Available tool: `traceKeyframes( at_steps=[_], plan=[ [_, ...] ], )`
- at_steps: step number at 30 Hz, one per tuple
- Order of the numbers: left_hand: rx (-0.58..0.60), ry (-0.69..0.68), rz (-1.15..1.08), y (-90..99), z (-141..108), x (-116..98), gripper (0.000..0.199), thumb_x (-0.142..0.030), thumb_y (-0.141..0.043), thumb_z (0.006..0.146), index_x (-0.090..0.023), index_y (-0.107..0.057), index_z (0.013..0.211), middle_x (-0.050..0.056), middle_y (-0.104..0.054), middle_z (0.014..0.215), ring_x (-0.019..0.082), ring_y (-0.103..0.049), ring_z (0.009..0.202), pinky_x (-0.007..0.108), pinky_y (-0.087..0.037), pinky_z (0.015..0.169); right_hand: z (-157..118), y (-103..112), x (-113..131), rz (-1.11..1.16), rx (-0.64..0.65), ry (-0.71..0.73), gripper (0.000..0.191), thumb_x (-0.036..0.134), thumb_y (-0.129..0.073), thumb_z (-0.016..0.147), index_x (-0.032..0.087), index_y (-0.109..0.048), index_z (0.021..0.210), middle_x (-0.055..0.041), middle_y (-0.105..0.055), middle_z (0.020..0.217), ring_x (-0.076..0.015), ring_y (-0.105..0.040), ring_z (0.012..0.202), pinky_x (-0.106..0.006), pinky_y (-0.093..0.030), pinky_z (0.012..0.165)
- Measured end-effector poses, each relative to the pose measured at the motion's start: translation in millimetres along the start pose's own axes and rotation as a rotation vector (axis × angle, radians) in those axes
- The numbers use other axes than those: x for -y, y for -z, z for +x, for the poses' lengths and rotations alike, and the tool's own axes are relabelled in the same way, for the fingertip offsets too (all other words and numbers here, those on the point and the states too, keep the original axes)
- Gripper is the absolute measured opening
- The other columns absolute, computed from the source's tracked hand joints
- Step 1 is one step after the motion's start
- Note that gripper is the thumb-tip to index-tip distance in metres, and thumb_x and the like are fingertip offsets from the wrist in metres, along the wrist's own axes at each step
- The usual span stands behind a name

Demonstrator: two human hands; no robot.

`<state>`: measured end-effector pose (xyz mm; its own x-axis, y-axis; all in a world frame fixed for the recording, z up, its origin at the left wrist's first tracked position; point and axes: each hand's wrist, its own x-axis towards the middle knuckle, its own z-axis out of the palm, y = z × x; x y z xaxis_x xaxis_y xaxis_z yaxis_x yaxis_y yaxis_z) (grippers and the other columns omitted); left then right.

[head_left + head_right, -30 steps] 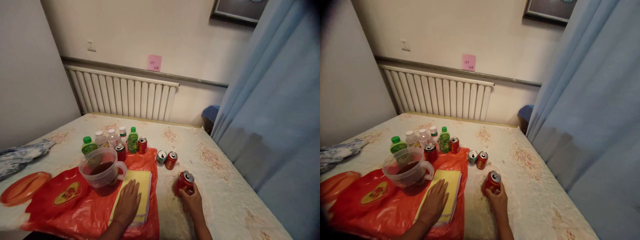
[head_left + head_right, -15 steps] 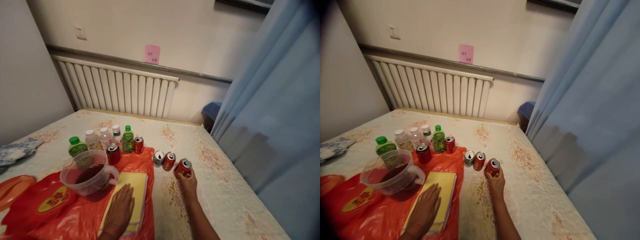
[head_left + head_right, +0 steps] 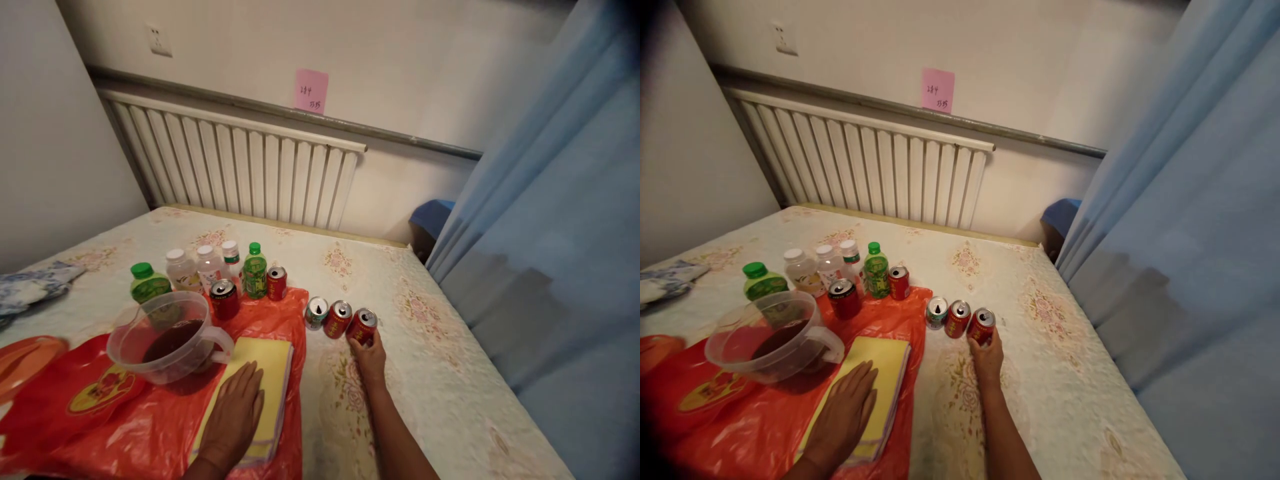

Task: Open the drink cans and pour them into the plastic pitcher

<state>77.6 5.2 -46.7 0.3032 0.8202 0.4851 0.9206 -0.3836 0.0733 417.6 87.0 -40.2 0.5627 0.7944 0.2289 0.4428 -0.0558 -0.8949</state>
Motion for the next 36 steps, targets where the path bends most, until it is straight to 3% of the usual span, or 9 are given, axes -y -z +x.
traceKeyframes(
  at_steps=[12, 22, 36],
  plan=[
    [-0.014, 0.017, -0.036, -2.4, -0.9, -0.4, 0.033, -0.028, -0.048, 0.091, -0.017, -0.063, 0.118, 0.014, -0.064, 0.128, 0.029, -0.058, 0.12, 0.045, -0.045, 0.099, -7.1, 4.2, 5.9, 0.0, 0.03, 0.082, 0.07, 0.038, -0.065, 0.064, 0.015, -0.054, 0.129, -0.0125, -0.068, 0.117, -0.0277, -0.066, 0.099, -0.036, -0.049, 0.087],
    [0.006, 0.026, -0.009, -1.4, 0.3, -2.3, 0.035, -0.027, -0.046, 0.091, -0.015, -0.063, 0.118, 0.014, -0.065, 0.127, 0.029, -0.058, 0.12, 0.046, -0.046, 0.099, -4.8, 1.4, 2.1, -0.038, -0.009, 0.08, 0.056, 0.042, -0.067, 0.061, 0.016, -0.063, 0.111, -0.0098, -0.072, 0.098, -0.0277, -0.067, 0.086, -0.036, -0.05, 0.079],
    [-0.01, 0.041, -0.038, -3.6, 0.3, -2.5, 0.033, -0.027, -0.046, 0.091, -0.018, -0.063, 0.117, 0.013, -0.065, 0.128, 0.028, -0.058, 0.12, 0.045, -0.044, 0.101, -5.8, 1.5, 2.8, 0.012, 0.01, 0.096, 0.056, 0.041, -0.069, 0.061, 0.017, -0.062, 0.111, -0.0082, -0.073, 0.101, -0.0254, -0.067, 0.088, -0.034, -0.052, 0.079]
  ],
)
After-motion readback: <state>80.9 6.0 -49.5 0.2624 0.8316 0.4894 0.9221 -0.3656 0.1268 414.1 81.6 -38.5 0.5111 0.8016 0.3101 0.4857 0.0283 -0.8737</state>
